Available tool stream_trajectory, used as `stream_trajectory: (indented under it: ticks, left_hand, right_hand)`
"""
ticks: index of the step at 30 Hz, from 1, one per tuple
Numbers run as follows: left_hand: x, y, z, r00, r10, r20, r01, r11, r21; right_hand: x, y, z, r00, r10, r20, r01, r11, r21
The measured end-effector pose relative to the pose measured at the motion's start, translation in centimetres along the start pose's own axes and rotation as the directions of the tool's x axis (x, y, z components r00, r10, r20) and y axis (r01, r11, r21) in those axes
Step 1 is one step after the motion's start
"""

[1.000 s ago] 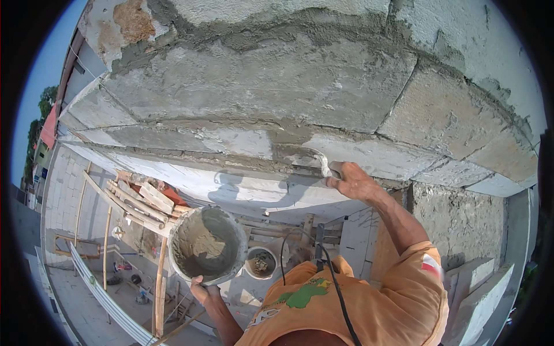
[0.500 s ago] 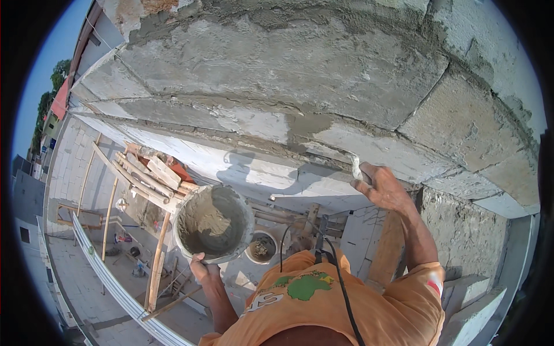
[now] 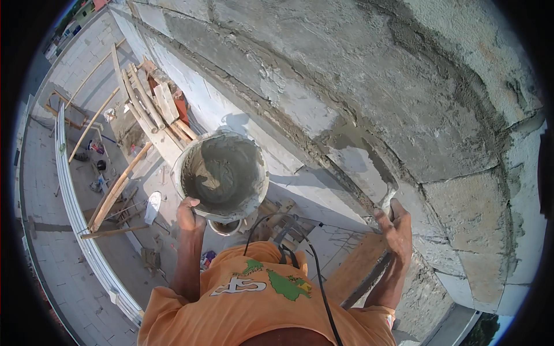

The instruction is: The person applies mortar from a bucket onto the top edge of a concrete block wall using a trowel and then lifts and positions a concrete block onto the mortar bed.

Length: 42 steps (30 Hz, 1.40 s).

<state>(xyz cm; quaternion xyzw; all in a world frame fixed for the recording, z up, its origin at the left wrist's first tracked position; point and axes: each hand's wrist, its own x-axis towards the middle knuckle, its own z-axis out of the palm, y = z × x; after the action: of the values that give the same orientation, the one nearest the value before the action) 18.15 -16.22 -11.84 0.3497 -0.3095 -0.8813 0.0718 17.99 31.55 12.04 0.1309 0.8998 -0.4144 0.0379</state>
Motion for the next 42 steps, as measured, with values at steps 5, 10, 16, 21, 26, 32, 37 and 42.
stream_trajectory:
  ticks: [5,10,16,21,26,32,37,42]
  left_hand:
    - [1.5,-1.2,-1.9,0.986,-0.009,0.166,0.01,1.0,-0.008]
    - [-1.8,-0.2,0.6,0.773,0.431,0.465,-0.548,0.085,0.832]
    - [-3.2,0.4,1.6,0.992,0.11,0.067,-0.116,0.989,0.089]
    - [-2.2,-0.4,0.8,0.965,0.256,-0.065,-0.24,0.952,0.189]
    - [-1.5,-1.1,-1.0,0.411,0.641,0.648,-0.731,-0.192,0.654]
    - [-0.2,-1.8,-1.8,0.855,0.49,0.17,-0.447,0.532,0.719]
    - [-2.5,-1.3,-0.6,0.56,0.576,0.596,-0.638,-0.159,0.753]
    - [-5.2,0.3,4.1,0.603,0.612,0.511,-0.705,0.111,0.7]
  right_hand:
    - [5.6,1.5,8.6,0.991,-0.065,0.121,0.092,0.967,-0.239]
    - [5.0,-1.3,5.7,0.985,0.043,0.165,-0.07,0.984,0.164]
    - [0.7,-1.5,2.3,0.998,0.05,-0.035,-0.041,0.971,0.236]
    - [4.0,0.1,7.1,0.989,-0.045,0.139,0.07,0.98,-0.185]
    - [4.9,-3.7,8.7,0.993,-0.064,0.103,0.075,0.992,-0.105]
    - [1.9,-3.4,4.4,0.998,0.033,0.061,-0.046,0.977,0.208]
    - [2.6,-0.3,8.3,0.983,-0.168,0.074,0.18,0.961,-0.209]
    - [4.9,-0.5,13.5,0.9,-0.367,0.234,0.428,0.843,-0.325]
